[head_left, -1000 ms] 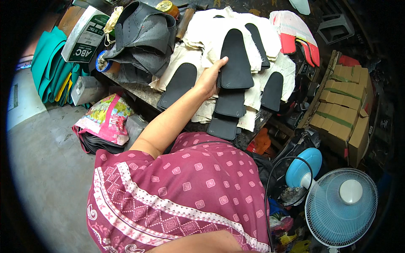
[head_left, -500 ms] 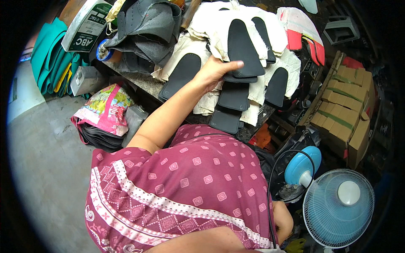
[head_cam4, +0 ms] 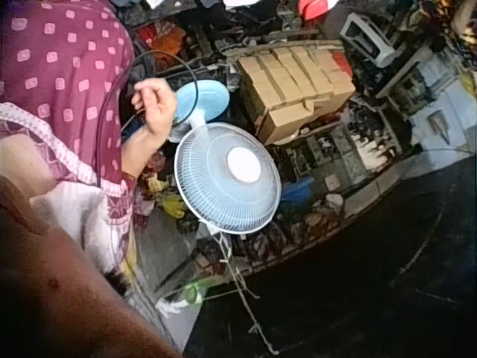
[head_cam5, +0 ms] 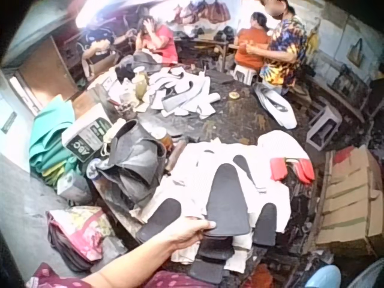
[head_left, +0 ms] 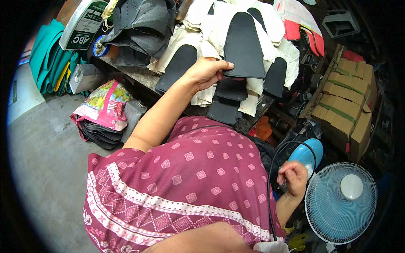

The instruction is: The person sorts black shoe insoles on a cluttered workbench, repeatedly picking up, flipping, and restacking them. The person handles the insoles one at a time, occasionally moving other materials aside to access more insoles.

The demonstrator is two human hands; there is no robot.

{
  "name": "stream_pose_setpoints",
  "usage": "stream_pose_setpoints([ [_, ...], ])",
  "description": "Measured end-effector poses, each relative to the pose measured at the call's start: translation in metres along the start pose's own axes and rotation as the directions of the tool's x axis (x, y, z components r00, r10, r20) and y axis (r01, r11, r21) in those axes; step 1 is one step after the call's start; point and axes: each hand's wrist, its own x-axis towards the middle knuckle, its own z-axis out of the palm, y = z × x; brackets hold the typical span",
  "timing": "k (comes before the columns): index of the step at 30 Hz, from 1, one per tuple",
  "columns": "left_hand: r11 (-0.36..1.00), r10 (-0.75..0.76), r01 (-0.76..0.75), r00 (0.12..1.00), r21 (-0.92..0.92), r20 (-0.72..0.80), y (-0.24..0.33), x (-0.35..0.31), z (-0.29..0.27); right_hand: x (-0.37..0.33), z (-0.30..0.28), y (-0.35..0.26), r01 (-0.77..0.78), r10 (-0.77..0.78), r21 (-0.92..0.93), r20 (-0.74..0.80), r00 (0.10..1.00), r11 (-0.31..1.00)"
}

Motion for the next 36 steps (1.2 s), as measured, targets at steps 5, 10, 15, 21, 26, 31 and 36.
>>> stream_pose_setpoints([
  [5, 0.980, 0.069, -0.052, 0.995, -0.192, 0.079, -0.004, -0.011, 0.013, 0.075, 0.032, -0.007, 0.227, -0.216, 0.025, -0.221, 0.951, 0.974],
  [10, 0.976, 0.102, -0.092, 0.994, -0.197, 0.038, -0.012, -0.025, 0.029, 0.099, 0.044, -0.017, 0.128, -0.112, 0.137, -0.117, 0.987, 0.982],
  [15, 0.959, 0.117, -0.105, 0.993, -0.262, 0.031, -0.010, -0.033, 0.029, 0.073, 0.029, -0.026, 0.456, -0.459, 0.084, 0.016, 0.888, 0.886],
  [21, 0.953, 0.132, -0.120, 0.991, -0.278, 0.025, -0.013, -0.033, 0.041, 0.080, 0.034, -0.006, 0.393, -0.197, -0.432, 0.430, 0.881, 0.812],
  [26, 0.970, 0.118, -0.114, 0.993, -0.217, 0.005, -0.013, -0.034, 0.043, 0.078, 0.017, 0.026, 0.511, -0.517, 0.342, -0.080, 0.852, 0.789],
  [31, 0.969, 0.158, -0.153, 0.987, -0.195, 0.009, -0.008, -0.033, 0.034, 0.046, -0.008, 0.042, 0.308, -0.596, 0.755, 0.135, 0.791, 0.579],
  [36, 0.953, 0.227, -0.210, 0.972, -0.218, 0.056, -0.016, -0.032, 0.043, 0.055, 0.008, 0.047, 0.070, 0.006, -0.475, 0.156, 0.988, 0.877],
])
